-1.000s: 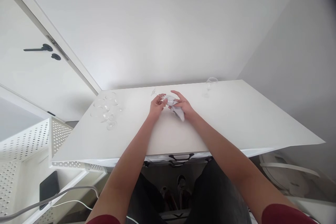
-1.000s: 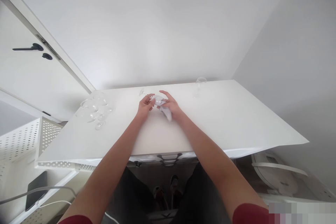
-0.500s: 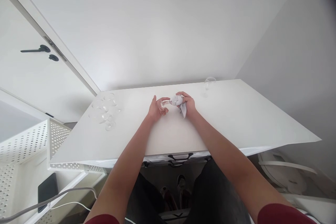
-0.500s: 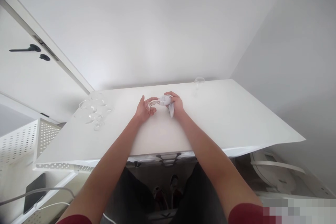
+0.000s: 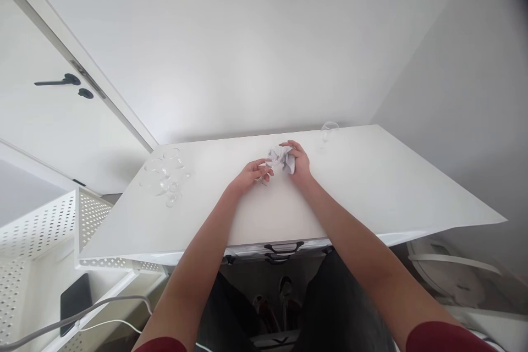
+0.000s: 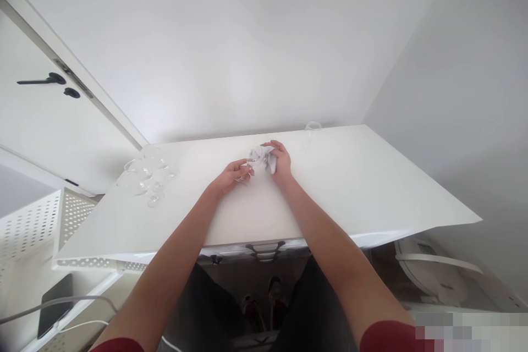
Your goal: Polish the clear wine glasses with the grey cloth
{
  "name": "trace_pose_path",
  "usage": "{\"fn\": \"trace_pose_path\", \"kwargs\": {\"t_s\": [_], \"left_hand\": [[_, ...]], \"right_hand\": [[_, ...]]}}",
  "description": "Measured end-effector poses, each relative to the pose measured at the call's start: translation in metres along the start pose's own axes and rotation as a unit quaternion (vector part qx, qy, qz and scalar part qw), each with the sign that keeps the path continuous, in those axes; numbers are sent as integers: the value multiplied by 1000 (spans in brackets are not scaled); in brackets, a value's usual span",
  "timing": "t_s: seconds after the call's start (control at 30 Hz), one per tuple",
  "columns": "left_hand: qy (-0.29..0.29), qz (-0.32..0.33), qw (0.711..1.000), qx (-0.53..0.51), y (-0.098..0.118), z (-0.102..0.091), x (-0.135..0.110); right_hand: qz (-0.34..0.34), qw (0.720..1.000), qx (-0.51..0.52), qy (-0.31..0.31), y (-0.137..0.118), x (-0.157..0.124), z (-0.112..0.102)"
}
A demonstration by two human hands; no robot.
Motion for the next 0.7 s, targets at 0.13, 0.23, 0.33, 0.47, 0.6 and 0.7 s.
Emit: {"fn": "trace_pose_path", "kwargs": {"t_s": [0.13, 0.23, 0.33, 0.47, 0.6, 0.7], "left_hand": [[27, 39, 999, -18, -2, -5, 3], [39, 60, 997, -38, 1, -5, 1], [47, 67, 995, -51, 5, -1, -2], [43, 49, 997, -29, 8, 6, -4], [33, 30, 999, -10, 8, 8, -5], [21, 0, 1000, 0, 6, 8, -5]], "right_hand": [[16, 998, -12, 53, 7, 6, -8], [3, 996, -38, 85, 9, 9, -13], [5, 998, -44, 41, 6, 5, -6], [39, 991, -76, -100, 1, -7, 15], [63, 986, -57, -145, -1, -12, 22], [52, 989, -26, -137, 0, -8, 17]]}}
Point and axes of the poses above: each hand's wrist, its own x-axis towards the middle knuckle, its own z-axis out of the palm, y = z × x, the point moved 3 cm from there along x, towards the middle knuckle, and after that the axes turned 6 degrees about -x, right-handed, at the moved point
